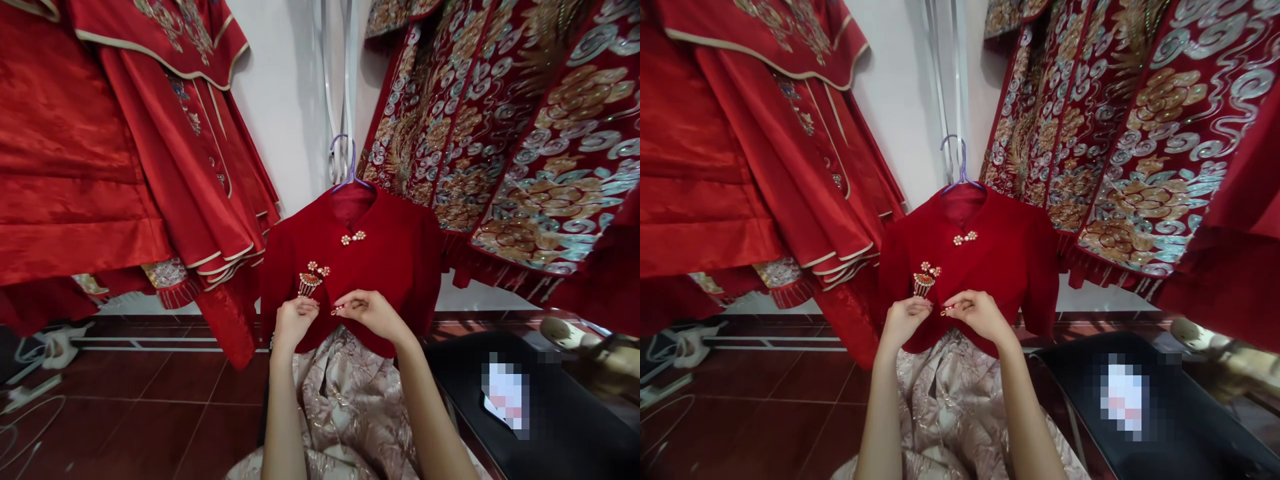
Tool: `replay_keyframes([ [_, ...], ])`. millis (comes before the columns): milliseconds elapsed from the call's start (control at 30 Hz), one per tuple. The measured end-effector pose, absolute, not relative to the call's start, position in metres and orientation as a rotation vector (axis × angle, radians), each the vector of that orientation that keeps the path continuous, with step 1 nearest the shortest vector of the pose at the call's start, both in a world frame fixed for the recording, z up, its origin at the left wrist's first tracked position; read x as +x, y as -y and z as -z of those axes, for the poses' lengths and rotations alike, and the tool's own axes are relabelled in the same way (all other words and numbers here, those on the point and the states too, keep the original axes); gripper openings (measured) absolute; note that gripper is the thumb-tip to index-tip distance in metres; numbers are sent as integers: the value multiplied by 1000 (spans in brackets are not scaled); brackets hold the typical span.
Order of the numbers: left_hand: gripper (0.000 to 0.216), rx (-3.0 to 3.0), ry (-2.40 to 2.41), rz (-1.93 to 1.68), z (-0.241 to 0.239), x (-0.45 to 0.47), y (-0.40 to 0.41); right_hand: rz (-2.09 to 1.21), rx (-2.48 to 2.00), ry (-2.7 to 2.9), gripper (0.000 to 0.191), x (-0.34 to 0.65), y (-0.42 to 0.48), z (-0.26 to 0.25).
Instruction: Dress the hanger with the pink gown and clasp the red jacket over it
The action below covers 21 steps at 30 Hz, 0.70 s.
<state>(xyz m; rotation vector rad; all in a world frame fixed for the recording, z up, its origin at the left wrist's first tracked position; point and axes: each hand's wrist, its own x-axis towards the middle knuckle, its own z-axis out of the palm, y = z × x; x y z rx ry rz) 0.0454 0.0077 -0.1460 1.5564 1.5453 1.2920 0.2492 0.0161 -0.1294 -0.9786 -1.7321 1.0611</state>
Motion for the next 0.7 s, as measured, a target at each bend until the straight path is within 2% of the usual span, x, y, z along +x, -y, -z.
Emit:
replay_keyframes([
  [133, 12, 1427, -1450, -1337, 149, 45, -11, -917, -901, 1807, 15, 235, -9, 121],
  [333, 13, 1191, -1277, -1425, 150, 49, -14, -775, -941, 1787, 25, 219, -25, 145],
  [533, 19, 1311, -1244, -1425, 148, 56, -13, -728, -926, 1755, 26, 217, -28, 151],
  [700, 14, 1349, -1311, -1474, 148, 60, -13, -683, -942, 1749, 23, 214, -29, 151],
])
